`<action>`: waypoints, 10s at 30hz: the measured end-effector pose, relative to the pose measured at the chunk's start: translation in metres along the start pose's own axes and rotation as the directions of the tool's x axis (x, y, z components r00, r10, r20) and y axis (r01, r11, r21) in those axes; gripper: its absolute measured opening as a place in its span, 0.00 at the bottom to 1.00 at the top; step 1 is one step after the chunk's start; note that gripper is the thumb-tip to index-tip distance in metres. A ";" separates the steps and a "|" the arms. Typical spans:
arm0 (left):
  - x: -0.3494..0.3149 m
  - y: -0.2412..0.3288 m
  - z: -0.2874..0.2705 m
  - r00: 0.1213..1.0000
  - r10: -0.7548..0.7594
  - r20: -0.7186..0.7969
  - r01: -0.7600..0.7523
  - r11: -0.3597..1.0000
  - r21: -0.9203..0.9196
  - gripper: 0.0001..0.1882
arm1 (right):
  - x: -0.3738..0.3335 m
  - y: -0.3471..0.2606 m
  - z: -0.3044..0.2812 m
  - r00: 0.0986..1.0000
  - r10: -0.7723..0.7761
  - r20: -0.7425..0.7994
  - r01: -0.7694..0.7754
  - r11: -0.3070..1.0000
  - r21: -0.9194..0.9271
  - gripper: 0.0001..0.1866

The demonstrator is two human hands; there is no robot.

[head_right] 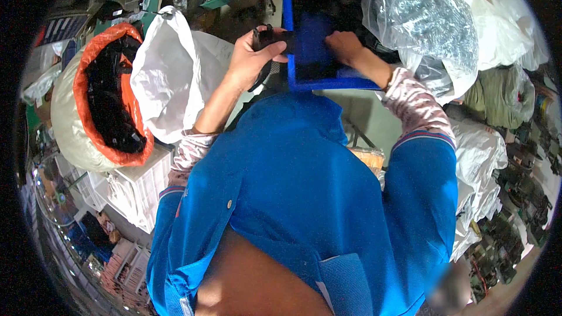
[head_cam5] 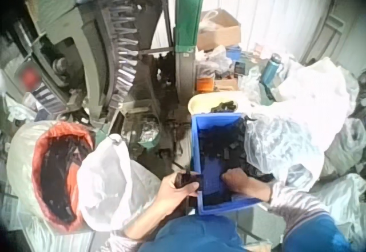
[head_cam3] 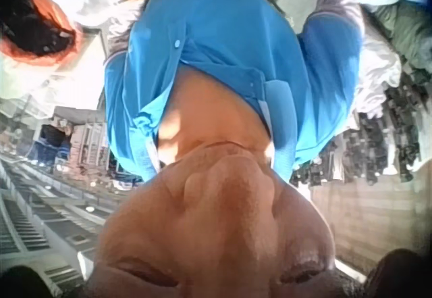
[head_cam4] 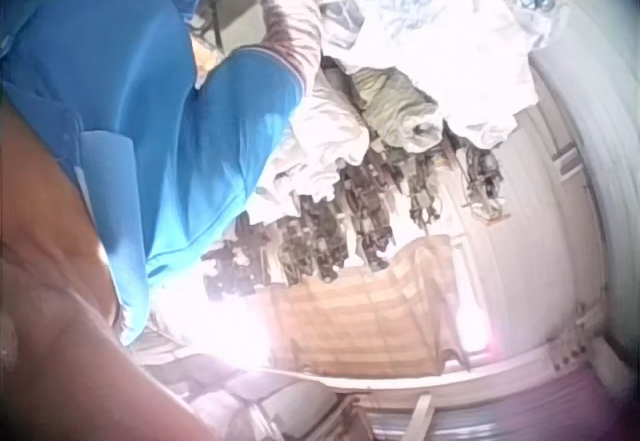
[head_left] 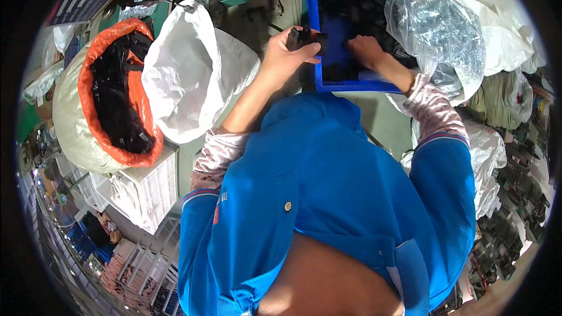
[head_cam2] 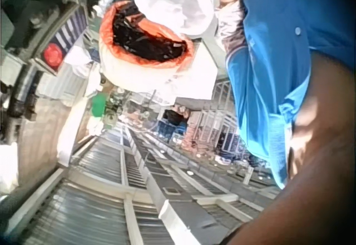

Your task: The person repeatedly picks small black plastic components from a blue bin, snaps them together by hand, and places the assembled pieces into a white sack. The person also handles a large white sack and a plastic bag, moving them aside to access the bin.

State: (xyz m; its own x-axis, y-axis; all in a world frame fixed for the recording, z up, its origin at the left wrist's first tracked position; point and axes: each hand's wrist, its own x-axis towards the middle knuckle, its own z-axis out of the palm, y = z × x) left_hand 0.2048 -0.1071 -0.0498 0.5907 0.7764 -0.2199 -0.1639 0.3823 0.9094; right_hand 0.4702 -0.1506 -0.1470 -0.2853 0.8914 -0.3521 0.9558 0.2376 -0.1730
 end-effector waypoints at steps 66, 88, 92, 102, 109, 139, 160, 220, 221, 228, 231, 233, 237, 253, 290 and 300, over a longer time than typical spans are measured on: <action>-0.030 0.013 -0.038 0.967 -0.049 -0.250 0.016 0.991 -0.133 0.05 | 0.015 -0.144 -0.098 0.764 0.140 -0.630 0.410 0.649 0.641 0.35; -0.024 0.021 -0.057 0.898 0.278 -0.340 -0.201 0.949 0.244 0.05 | 0.039 -0.126 -0.086 0.973 0.138 -0.185 0.224 -0.371 0.901 0.14; -0.026 0.026 -0.057 0.905 0.220 -0.365 -0.185 0.974 0.129 0.05 | 0.043 -0.132 -0.088 0.924 0.160 -0.347 0.374 -0.191 0.907 0.13; -0.033 0.023 -0.099 0.998 -0.061 0.021 0.060 0.773 -0.632 0.23 | 0.054 -0.105 -0.100 0.989 0.101 -0.112 0.144 -0.419 0.896 0.13; -0.047 0.042 -0.068 0.986 -0.089 -0.144 0.062 0.981 -0.185 0.21 | 0.054 -0.094 -0.127 0.991 -0.004 -0.132 0.112 -0.506 0.855 0.15; -0.042 0.025 -0.057 0.999 -0.006 -0.033 0.003 0.995 -0.095 0.20 | 0.072 -0.113 -0.137 0.956 -0.108 -0.274 0.289 0.169 0.942 0.12; -0.006 0.037 -0.028 0.908 0.280 -0.312 -0.200 0.944 0.263 0.10 | 0.136 0.087 -0.231 0.942 -0.143 -0.305 0.215 0.952 0.217 0.09; -0.024 0.141 -0.217 0.754 0.595 0.278 -0.499 0.243 0.832 0.10 | 0.142 -0.237 -0.189 0.803 0.043 -0.594 0.498 0.497 0.711 0.11; -0.020 0.146 -0.220 0.747 0.593 0.301 -0.513 0.225 0.828 0.09 | 0.142 -0.241 -0.193 0.781 0.064 -0.621 0.515 0.496 0.699 0.11; -0.001 0.155 -0.225 0.859 0.436 0.268 -0.410 0.274 0.870 0.20 | 0.166 -0.219 -0.166 0.829 0.146 -0.540 0.445 0.411 0.795 0.12; 0.013 0.156 -0.235 0.922 0.281 0.267 -0.338 0.246 0.909 0.20 | 0.170 -0.215 -0.158 0.881 0.167 -0.443 0.381 0.305 0.873 0.11; 0.012 0.160 -0.237 0.931 0.227 0.285 -0.332 0.208 0.920 0.19 | 0.173 -0.210 -0.158 0.898 0.166 -0.407 0.333 0.345 0.877 0.11; -0.005 0.167 -0.242 0.889 0.345 0.301 -0.396 0.252 0.883 0.15 | 0.171 -0.204 -0.170 0.955 0.161 -0.249 0.187 0.324 0.927 0.15; -0.009 0.168 -0.236 0.921 0.313 0.232 -0.329 0.302 0.895 0.12 | 0.281 -0.112 -0.054 0.819 0.197 -0.539 -0.090 0.972 0.219 0.19; -0.016 0.163 -0.242 0.859 0.440 0.260 -0.418 0.313 0.853 0.12 | 0.197 -0.169 -0.128 0.816 0.457 -0.353 0.390 0.015 0.921 0.10; -0.126 0.108 -0.319 0.967 0.250 -0.058 -0.076 0.494 0.866 0.21 | 0.181 -0.234 -0.153 0.711 0.344 -0.614 0.556 0.259 0.790 0.09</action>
State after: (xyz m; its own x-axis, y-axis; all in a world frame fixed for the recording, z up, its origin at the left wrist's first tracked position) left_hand -0.1390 -0.0034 -0.0360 0.4844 0.8748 -0.0058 0.5588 -0.3042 0.7715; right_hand 0.2058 0.0136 -0.0297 0.1689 0.9522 0.2547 0.0329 0.2528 -0.9670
